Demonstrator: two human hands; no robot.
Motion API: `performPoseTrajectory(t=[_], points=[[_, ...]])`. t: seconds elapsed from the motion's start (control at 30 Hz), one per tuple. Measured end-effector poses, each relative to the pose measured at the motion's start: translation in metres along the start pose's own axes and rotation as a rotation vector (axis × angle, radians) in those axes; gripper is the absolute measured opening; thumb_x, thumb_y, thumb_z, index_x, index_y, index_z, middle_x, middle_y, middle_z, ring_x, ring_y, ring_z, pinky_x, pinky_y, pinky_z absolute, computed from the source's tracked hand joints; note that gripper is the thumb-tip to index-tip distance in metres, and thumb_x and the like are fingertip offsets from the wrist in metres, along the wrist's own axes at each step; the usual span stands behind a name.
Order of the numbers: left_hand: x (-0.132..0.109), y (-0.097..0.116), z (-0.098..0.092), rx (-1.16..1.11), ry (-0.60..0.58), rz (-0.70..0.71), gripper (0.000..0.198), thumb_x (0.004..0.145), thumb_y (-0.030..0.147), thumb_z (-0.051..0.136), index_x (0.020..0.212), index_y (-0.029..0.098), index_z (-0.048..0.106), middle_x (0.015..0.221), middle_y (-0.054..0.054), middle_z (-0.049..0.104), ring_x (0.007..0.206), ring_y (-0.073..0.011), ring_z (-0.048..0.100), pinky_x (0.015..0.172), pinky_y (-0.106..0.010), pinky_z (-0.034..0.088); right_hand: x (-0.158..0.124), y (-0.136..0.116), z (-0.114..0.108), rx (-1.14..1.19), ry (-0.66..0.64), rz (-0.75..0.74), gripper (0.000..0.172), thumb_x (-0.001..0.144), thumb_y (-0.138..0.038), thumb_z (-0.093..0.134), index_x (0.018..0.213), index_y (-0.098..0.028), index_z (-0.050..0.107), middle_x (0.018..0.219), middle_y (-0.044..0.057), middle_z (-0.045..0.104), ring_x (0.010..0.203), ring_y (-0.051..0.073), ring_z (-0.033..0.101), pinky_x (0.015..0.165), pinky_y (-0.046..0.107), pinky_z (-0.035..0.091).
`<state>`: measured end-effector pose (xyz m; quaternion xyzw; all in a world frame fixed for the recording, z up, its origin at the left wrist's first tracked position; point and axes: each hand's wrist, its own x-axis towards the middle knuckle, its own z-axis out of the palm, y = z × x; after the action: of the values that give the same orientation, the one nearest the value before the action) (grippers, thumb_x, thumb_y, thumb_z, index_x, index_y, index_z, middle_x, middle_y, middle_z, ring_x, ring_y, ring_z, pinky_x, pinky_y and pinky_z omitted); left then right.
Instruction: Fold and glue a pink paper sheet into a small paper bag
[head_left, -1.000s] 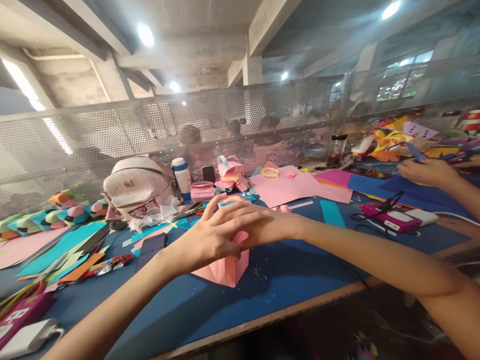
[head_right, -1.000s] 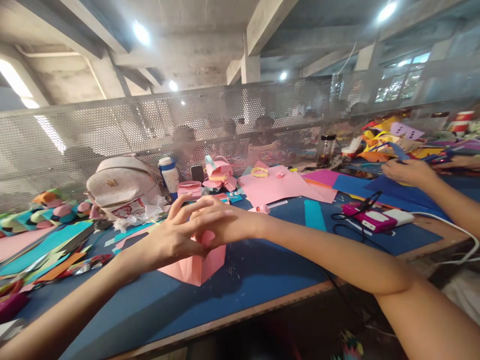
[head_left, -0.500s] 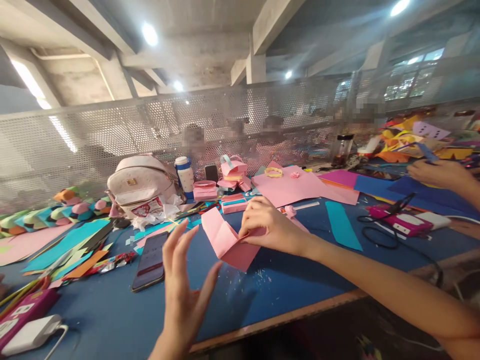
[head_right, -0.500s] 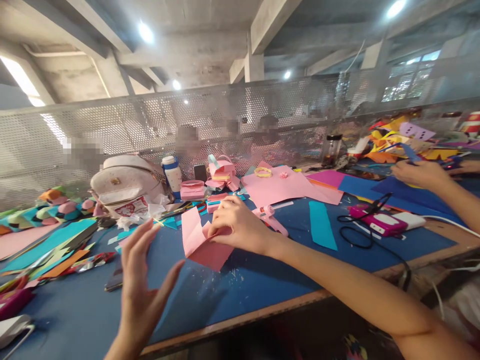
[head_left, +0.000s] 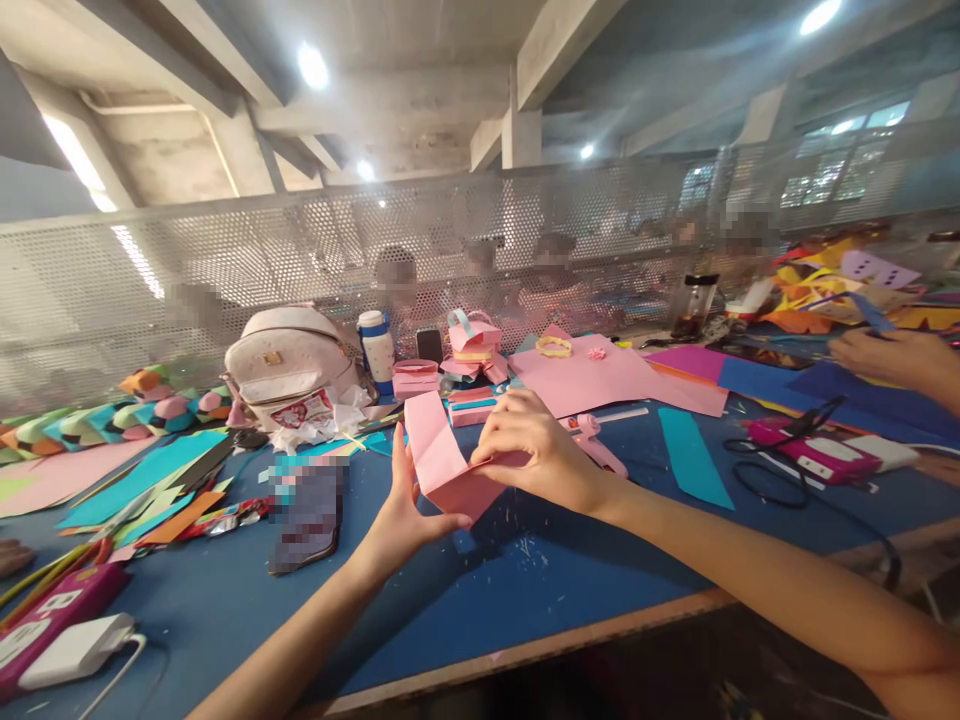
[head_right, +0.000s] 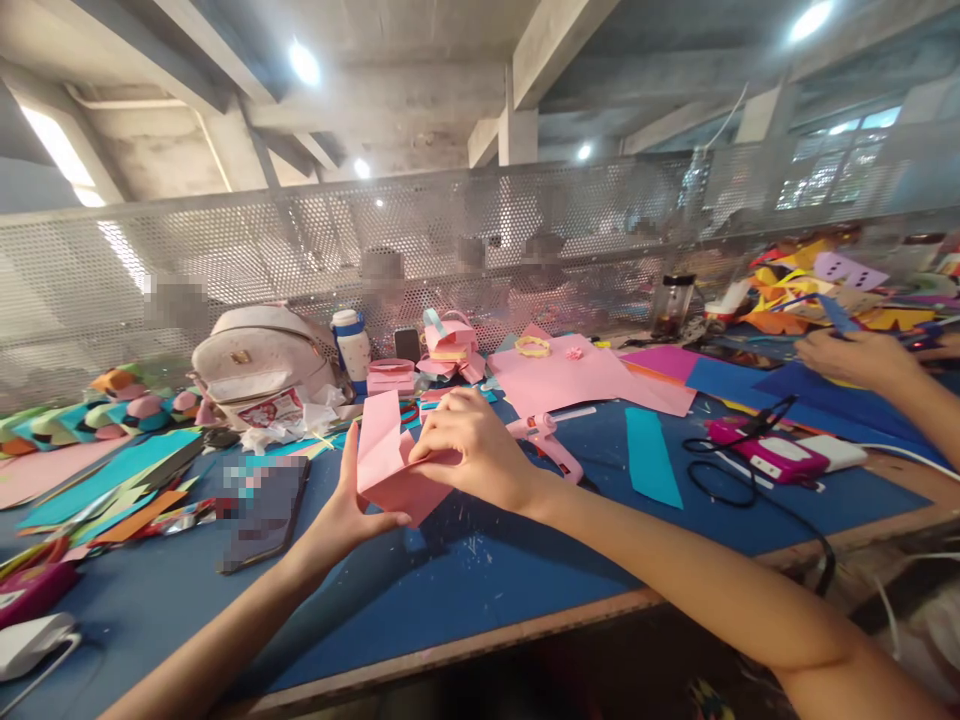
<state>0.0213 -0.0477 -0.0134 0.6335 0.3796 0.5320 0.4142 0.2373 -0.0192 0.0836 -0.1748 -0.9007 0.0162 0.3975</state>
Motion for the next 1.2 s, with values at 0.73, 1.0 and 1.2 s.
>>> performPoseTrajectory(t=[0.73, 1.0, 1.2], points=[[-0.038, 0.017, 0.014, 0.416, -0.191, 0.281, 0.086, 0.095, 0.036, 0.053, 0.153, 0.036, -0.010, 0.163, -0.001, -0.015, 0.150, -0.0276, -0.008, 0.122, -0.050, 0.003, -0.055, -0.028, 0.010, 0.122, 0.077, 0.140, 0.008, 0.087, -0.021, 0.068, 0.087, -0.026, 0.074, 0.077, 0.000, 0.064, 0.081, 0.017, 0.051, 0.088, 0.039, 0.037], [-0.040, 0.019, 0.016, 0.481, -0.168, 0.290, 0.079, 0.098, 0.045, 0.041, 0.153, 0.031, -0.014, 0.163, -0.003, -0.015, 0.150, -0.0270, -0.009, 0.122, -0.050, 0.003, -0.055, -0.028, 0.012, 0.156, 0.060, 0.124, 0.011, 0.086, -0.016, 0.068, 0.083, -0.024, 0.074, 0.077, 0.000, 0.063, 0.081, 0.017, 0.049, 0.084, 0.037, 0.036], [-0.037, 0.020, 0.016, 0.580, -0.119, 0.307, 0.080, 0.097, 0.054, 0.036, 0.153, 0.027, -0.015, 0.163, -0.007, -0.015, 0.150, -0.0284, -0.009, 0.121, -0.051, 0.007, -0.055, -0.026, 0.014, 0.173, 0.048, 0.108, 0.012, 0.087, -0.017, 0.067, 0.085, -0.025, 0.075, 0.078, 0.000, 0.064, 0.082, 0.016, 0.050, 0.085, 0.037, 0.035]])
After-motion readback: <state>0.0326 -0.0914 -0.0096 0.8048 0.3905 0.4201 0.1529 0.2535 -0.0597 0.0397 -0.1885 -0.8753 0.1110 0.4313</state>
